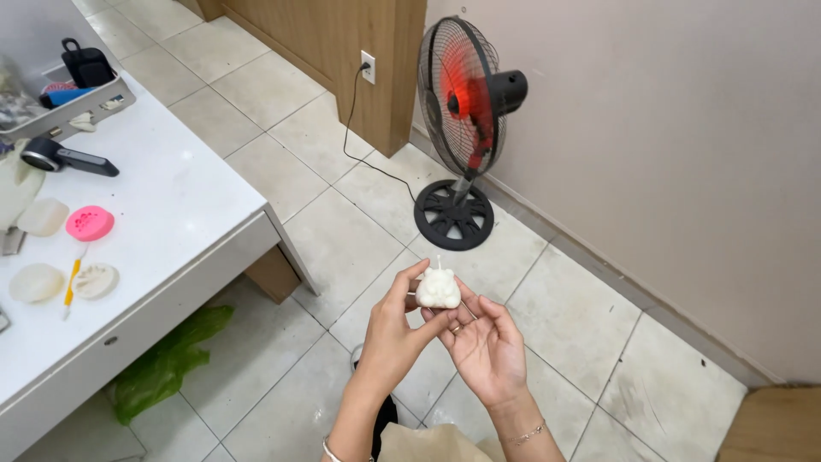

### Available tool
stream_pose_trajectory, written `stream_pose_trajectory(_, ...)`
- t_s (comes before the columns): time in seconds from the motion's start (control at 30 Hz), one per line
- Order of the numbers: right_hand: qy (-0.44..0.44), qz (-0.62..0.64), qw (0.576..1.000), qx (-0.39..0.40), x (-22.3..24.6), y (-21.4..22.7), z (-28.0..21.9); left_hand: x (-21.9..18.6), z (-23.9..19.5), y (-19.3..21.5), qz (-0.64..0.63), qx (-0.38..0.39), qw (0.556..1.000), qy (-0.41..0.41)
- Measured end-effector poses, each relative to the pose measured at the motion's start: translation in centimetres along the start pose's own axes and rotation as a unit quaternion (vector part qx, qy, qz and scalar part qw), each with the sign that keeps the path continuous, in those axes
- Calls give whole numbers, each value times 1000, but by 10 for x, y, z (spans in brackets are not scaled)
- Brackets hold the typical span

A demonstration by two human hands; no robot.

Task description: Inspecting and placing various flower-shaped and animal-shaped decorative candles onto a display shelf.

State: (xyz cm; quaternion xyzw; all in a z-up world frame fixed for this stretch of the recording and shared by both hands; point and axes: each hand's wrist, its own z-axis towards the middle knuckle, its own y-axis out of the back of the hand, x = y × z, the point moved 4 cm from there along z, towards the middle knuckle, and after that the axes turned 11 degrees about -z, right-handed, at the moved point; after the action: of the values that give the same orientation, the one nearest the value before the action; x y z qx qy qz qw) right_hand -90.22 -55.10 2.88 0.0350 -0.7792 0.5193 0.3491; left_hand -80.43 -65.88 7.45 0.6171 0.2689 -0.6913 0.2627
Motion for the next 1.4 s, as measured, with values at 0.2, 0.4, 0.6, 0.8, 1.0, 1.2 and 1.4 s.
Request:
stream_pose_trajectory(0.2,-5,-16,999,30,3,-56,112,-17,97,60,4,-9,1000,-25)
stream_pose_trajectory(0.4,-34,-15,998,60,-4,-94,205,-12,171,112,-1,-34,997,-63)
stream_pose_trajectory(0.6,-62,-22,994,86,-12,-109,282,-2,227,146,2,-71,997,-30)
stream_pose_trajectory(0.8,-100,-16,992,76,-9,-128,373,19,304,172,-18,-107,994,-21)
stream_pose_trajectory(1.0,-120,-35,985,121,21,-152,491,29,419,189,-13,-153,986,-68)
stream_pose_trajectory(1.2,-147,-51,978,139,57,-182,602,21,531,204,-22,-192,977,-85)
stream_pose_trajectory(1.4,-183,-6,972,146,44,-187,682,24,596,232,-17,-249,967,-52)
